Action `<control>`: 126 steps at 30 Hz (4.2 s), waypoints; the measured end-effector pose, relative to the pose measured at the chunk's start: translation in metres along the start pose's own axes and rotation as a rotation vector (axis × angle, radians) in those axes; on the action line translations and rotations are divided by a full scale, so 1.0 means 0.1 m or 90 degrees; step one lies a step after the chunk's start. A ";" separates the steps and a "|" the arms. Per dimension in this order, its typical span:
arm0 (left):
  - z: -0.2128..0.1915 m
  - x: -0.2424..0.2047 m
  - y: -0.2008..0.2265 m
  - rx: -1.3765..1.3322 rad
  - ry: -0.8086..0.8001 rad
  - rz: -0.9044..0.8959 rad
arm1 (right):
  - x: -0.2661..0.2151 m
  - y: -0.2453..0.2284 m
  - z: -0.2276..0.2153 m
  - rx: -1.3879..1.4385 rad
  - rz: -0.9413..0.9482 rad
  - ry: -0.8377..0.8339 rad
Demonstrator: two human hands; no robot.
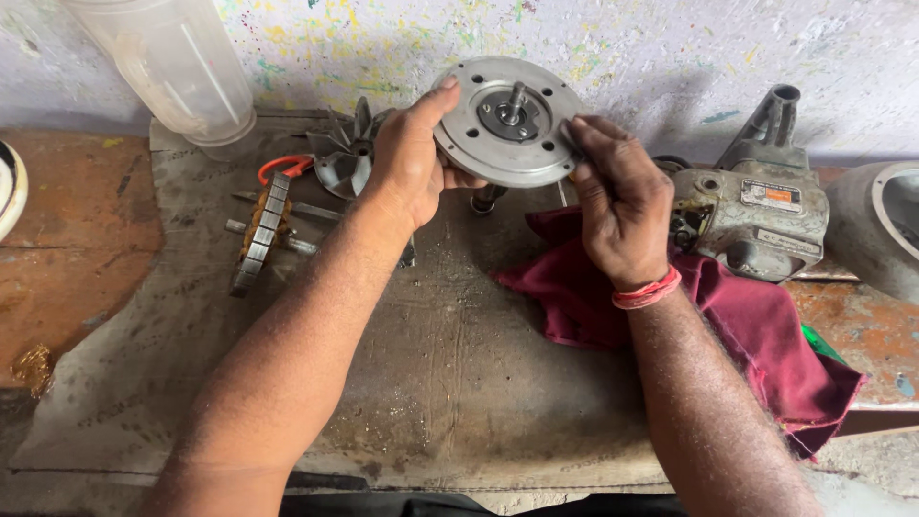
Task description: The person uses a yellow-handled screwdriver to loosen and remove a central bolt from a circular metal motor component. They then separate the component into two halves, revealing internal copper windings, and continue to manipulate the parts on the workbench.
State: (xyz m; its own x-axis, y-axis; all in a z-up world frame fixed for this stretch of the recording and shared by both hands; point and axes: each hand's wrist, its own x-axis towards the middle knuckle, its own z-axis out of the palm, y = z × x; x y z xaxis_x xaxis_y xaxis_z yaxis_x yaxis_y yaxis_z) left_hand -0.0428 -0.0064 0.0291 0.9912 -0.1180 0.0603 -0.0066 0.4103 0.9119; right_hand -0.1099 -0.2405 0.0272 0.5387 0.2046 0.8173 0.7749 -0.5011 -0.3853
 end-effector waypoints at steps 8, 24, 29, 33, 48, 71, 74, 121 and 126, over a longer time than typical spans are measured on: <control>-0.15 0.05 0.04 0.357 0.058 0.207 | 0.04 -0.06 0.04 0.026 0.012 -0.014; 0.49 0.30 0.50 1.038 -0.036 0.077 | 0.07 -0.19 -0.07 -0.152 -0.034 -0.120; 0.56 0.29 0.47 1.127 -0.040 0.129 | 0.05 -0.37 -0.03 -0.336 -0.032 -0.145; 0.59 0.26 0.47 1.132 -0.081 0.117 | 0.51 -0.38 -0.05 -0.406 0.059 -0.273; 0.43 0.24 0.52 1.043 -0.029 0.042 | 0.63 -0.32 0.06 -0.370 -0.017 -0.327; 0.49 0.18 0.51 1.094 -0.033 0.122 | 0.50 -0.28 0.04 -0.426 0.053 -0.317; 0.50 0.14 0.51 1.093 -0.035 0.155 | 0.57 -0.21 -0.03 -0.365 0.007 -0.292; 0.26 -0.12 0.37 1.009 0.009 0.230 | -0.12 -0.30 -0.02 -0.304 0.062 0.024; 0.30 -0.14 0.30 1.042 -0.007 0.281 | -0.19 -0.47 0.07 -0.156 -0.121 -0.036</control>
State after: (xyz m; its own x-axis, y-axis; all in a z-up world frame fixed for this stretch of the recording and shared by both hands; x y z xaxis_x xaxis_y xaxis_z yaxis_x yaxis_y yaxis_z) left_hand -0.0607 -0.0193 0.0673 0.8760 -0.2666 0.4020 -0.3882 -0.8843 0.2595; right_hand -0.1543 -0.2150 0.0266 0.4146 0.3578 0.8367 0.7645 -0.6357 -0.1070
